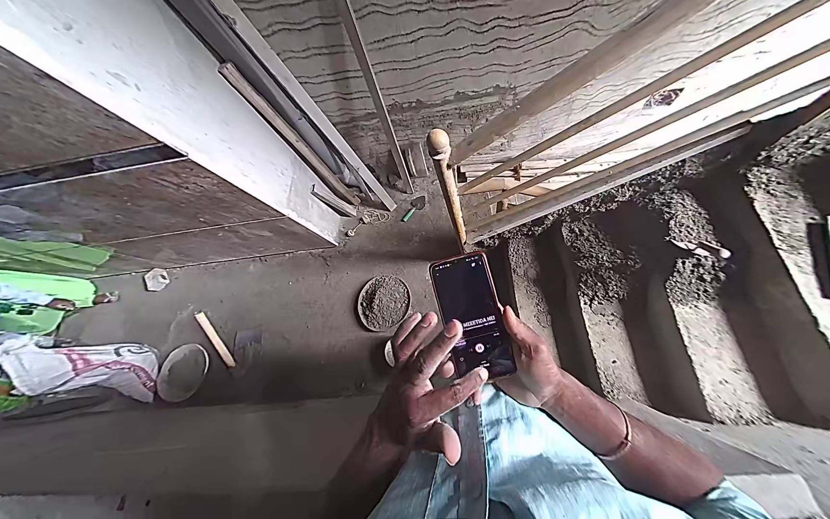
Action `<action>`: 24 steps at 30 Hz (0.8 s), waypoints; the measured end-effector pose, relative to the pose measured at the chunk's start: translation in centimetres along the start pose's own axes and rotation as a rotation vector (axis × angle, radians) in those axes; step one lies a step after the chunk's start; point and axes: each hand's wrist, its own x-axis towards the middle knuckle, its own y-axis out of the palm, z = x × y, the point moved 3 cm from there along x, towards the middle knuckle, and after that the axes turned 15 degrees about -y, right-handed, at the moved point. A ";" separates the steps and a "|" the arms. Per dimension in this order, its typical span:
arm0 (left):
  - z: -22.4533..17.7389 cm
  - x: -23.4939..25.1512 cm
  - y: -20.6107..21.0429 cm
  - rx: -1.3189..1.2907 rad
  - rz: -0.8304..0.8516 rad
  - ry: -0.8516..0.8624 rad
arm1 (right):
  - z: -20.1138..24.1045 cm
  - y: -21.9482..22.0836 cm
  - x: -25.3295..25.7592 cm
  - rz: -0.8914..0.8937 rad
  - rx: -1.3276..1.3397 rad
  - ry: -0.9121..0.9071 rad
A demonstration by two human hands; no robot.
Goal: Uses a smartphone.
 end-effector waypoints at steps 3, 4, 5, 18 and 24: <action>0.7 0.2 -0.6 0.018 -0.065 -0.022 | -0.1 -0.1 0.1 0.050 0.009 0.020; 0.9 0.2 -0.8 0.028 -0.086 -0.032 | -0.1 -0.1 0.1 0.056 0.014 0.020; 1.0 0.2 -1.0 0.035 -0.098 -0.040 | -0.2 -0.1 0.1 0.059 0.017 0.018; 1.5 0.7 -0.9 0.069 -0.115 -0.056 | 0.1 0.0 0.1 0.062 0.047 0.015; 1.4 1.4 -0.6 0.084 -0.074 -0.074 | 0.1 -0.1 0.2 0.069 0.044 0.006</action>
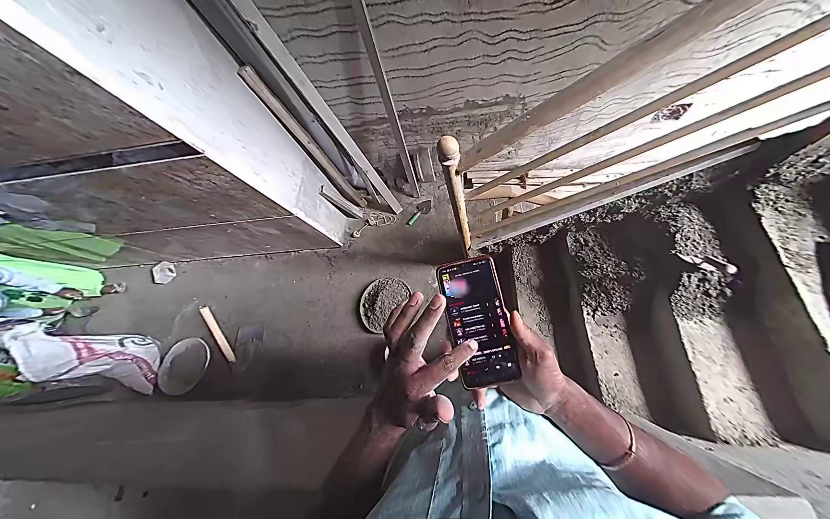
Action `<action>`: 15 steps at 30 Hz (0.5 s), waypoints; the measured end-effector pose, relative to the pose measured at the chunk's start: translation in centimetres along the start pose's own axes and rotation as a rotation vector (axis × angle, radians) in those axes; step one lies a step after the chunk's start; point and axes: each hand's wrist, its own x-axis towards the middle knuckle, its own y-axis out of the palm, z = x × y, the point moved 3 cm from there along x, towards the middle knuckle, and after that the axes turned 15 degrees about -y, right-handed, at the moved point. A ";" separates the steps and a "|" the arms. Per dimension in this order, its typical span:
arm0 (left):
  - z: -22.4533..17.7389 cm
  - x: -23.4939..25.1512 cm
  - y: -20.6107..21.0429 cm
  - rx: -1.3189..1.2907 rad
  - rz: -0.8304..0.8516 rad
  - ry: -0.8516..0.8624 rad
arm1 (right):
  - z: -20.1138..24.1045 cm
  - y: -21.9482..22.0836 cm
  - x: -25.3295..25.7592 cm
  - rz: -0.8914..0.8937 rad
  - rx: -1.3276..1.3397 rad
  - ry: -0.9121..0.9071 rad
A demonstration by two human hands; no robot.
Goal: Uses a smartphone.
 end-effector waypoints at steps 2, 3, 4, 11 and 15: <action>-0.1 0.2 0.1 0.000 0.022 0.012 | 0.0 0.0 0.0 0.006 0.002 0.002; -0.1 0.3 0.1 0.000 0.030 0.015 | 0.1 0.0 0.0 0.009 0.003 0.005; 0.0 0.4 0.2 0.004 0.035 0.018 | 0.1 0.1 0.0 0.010 0.005 0.006; 0.5 0.7 0.7 0.067 0.071 0.002 | 0.2 0.0 0.0 0.000 -0.009 -0.007; 0.3 0.8 0.0 0.056 -0.025 0.015 | 0.3 0.0 -0.1 0.002 0.000 -0.012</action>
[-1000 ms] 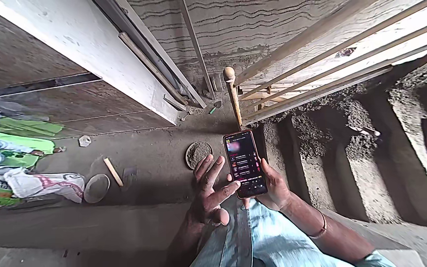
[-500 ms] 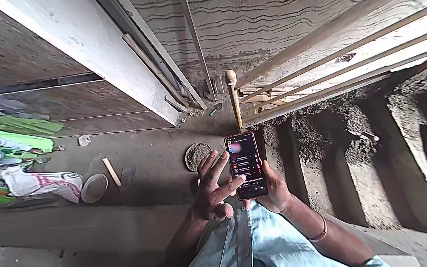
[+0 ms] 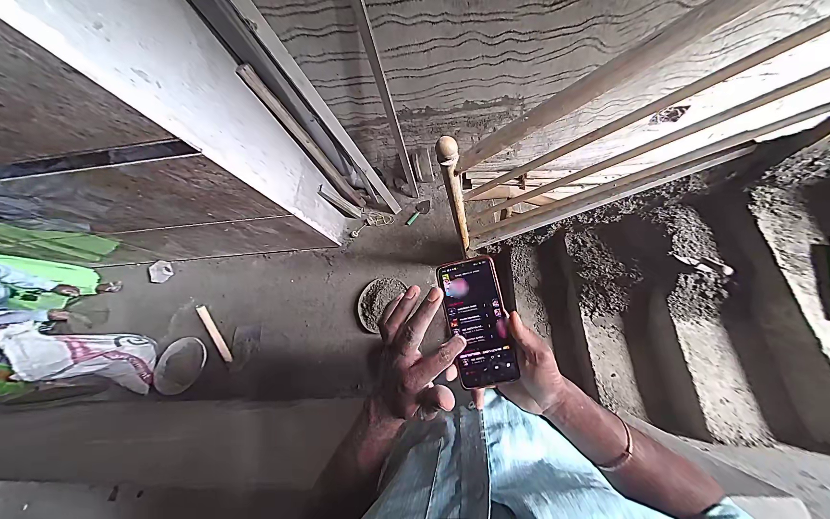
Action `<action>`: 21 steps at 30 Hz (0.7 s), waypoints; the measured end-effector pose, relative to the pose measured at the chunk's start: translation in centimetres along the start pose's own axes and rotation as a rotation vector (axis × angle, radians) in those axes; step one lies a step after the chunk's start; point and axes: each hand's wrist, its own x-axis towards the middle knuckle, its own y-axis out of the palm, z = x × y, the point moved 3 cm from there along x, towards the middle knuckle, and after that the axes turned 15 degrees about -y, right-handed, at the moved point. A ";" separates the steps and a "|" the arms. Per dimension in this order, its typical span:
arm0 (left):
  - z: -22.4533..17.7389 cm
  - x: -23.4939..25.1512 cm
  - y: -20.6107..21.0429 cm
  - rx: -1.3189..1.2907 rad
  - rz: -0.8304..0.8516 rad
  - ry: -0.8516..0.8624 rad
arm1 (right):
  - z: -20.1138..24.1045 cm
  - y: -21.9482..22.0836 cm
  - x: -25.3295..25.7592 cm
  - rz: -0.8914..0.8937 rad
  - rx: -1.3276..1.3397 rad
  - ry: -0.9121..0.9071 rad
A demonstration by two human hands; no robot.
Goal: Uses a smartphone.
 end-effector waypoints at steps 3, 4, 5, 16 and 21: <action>0.1 0.0 -0.3 -0.022 -0.049 0.000 | 0.0 -0.1 -0.1 -0.003 0.011 0.006; 0.1 -0.1 -0.3 -0.026 -0.056 -0.003 | 0.0 -0.2 -0.1 -0.001 0.011 0.008; 0.2 -0.1 -0.4 -0.027 -0.060 -0.008 | -0.1 -0.2 -0.1 0.000 0.012 0.009; 0.5 -0.6 -1.1 -0.054 -0.104 -0.022 | -0.1 -0.1 -0.1 0.027 0.027 0.015; 0.5 -0.7 -1.0 -0.062 -0.097 -0.015 | -0.2 0.0 -0.1 0.010 0.015 0.011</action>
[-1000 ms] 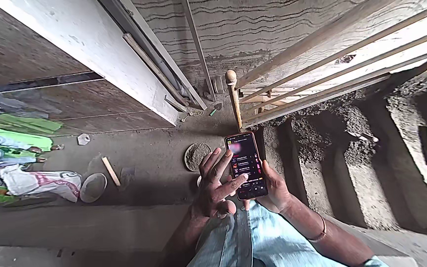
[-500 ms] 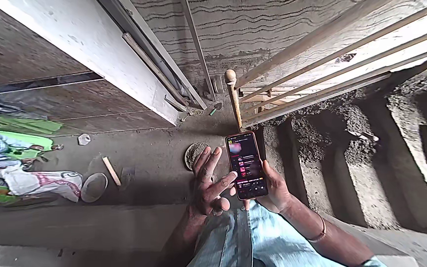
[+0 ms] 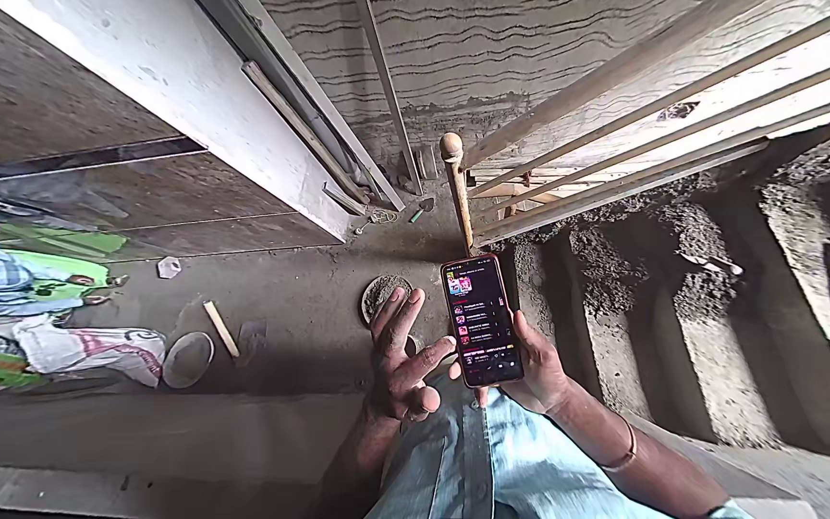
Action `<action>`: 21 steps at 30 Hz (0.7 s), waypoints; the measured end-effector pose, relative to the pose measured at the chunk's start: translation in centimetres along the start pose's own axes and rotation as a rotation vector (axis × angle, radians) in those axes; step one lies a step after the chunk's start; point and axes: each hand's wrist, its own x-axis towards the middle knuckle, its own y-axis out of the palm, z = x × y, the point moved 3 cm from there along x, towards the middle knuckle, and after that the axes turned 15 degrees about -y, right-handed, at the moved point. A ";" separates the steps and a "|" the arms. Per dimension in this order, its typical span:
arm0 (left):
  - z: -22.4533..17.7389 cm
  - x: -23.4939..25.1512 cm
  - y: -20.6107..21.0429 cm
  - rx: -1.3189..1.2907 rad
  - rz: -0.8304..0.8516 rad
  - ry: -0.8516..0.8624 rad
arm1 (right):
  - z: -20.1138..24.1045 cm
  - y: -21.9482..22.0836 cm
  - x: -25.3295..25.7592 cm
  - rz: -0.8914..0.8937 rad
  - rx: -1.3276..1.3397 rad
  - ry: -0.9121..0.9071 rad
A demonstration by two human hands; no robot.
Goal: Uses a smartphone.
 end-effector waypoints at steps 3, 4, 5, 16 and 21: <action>0.1 0.1 0.2 0.006 0.020 -0.011 | 0.0 -0.1 0.0 0.008 0.000 0.003; 0.1 0.0 0.3 0.007 0.026 -0.015 | -0.1 -0.1 0.0 0.011 -0.002 0.004; 0.1 0.0 0.3 0.009 0.030 -0.018 | -0.1 -0.1 0.0 0.011 -0.004 0.006; -0.2 0.0 0.7 -0.022 0.059 -0.017 | 0.0 0.0 0.0 -0.002 0.008 0.001; -0.5 -0.3 1.0 -0.038 0.094 0.019 | -0.1 0.0 0.0 -0.016 0.004 -0.009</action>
